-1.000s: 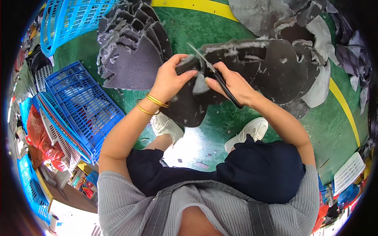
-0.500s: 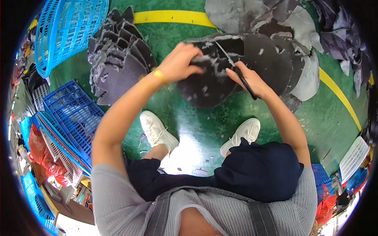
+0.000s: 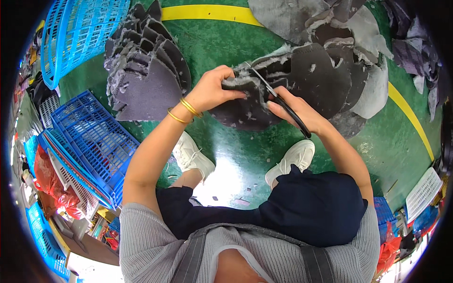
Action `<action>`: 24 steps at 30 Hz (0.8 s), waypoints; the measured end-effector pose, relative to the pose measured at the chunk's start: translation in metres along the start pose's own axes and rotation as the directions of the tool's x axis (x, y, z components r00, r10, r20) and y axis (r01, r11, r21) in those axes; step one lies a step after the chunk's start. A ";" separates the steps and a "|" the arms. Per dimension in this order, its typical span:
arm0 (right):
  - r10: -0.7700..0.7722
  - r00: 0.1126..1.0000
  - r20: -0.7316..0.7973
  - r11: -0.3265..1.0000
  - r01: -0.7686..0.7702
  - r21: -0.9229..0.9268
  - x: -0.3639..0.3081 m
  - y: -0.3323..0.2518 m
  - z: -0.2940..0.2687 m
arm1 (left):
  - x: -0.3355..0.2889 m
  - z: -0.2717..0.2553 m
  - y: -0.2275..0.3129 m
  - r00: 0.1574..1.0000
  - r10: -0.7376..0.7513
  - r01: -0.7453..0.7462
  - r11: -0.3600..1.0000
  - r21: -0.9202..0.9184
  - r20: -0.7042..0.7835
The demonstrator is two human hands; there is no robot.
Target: Cutting out foam shoe components using scissors on a factory floor.
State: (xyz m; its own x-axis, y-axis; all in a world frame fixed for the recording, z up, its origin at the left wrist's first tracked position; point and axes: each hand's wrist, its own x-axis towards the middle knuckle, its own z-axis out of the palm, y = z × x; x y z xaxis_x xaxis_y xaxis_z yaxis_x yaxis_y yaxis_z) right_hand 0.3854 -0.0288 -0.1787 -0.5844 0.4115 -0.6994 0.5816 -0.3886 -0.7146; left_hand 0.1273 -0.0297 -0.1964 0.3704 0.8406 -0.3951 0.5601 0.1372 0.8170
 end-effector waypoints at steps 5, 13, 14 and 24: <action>-0.099 0.988 -0.116 0.995 0.101 0.018 0.020 -0.003 0.015 | -0.017 0.018 0.019 0.980 -0.193 0.196 0.935 -0.294 0.039; -0.299 0.947 -0.117 0.953 0.292 -0.074 -0.014 -0.018 -0.006 | -0.049 0.018 0.045 0.972 -0.212 0.235 0.873 -0.426 0.102; -0.407 0.901 -0.151 0.912 0.392 -0.116 -0.021 -0.014 -0.012 | -0.041 0.011 0.050 0.974 -0.200 0.227 0.874 -0.430 0.106; 0.149 0.972 -0.182 0.893 -0.053 0.446 0.004 0.040 -0.047 | 0.105 0.028 -0.017 0.984 0.180 -0.176 0.961 0.211 -0.001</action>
State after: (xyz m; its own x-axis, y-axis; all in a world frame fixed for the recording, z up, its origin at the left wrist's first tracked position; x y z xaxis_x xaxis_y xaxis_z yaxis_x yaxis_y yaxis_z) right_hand 0.4334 -0.0038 -0.2095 -0.3780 0.4922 -0.7841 0.2983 -0.7371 -0.6064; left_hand 0.1773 0.0414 -0.2638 0.4647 0.8519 -0.2416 0.6302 -0.1265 0.7661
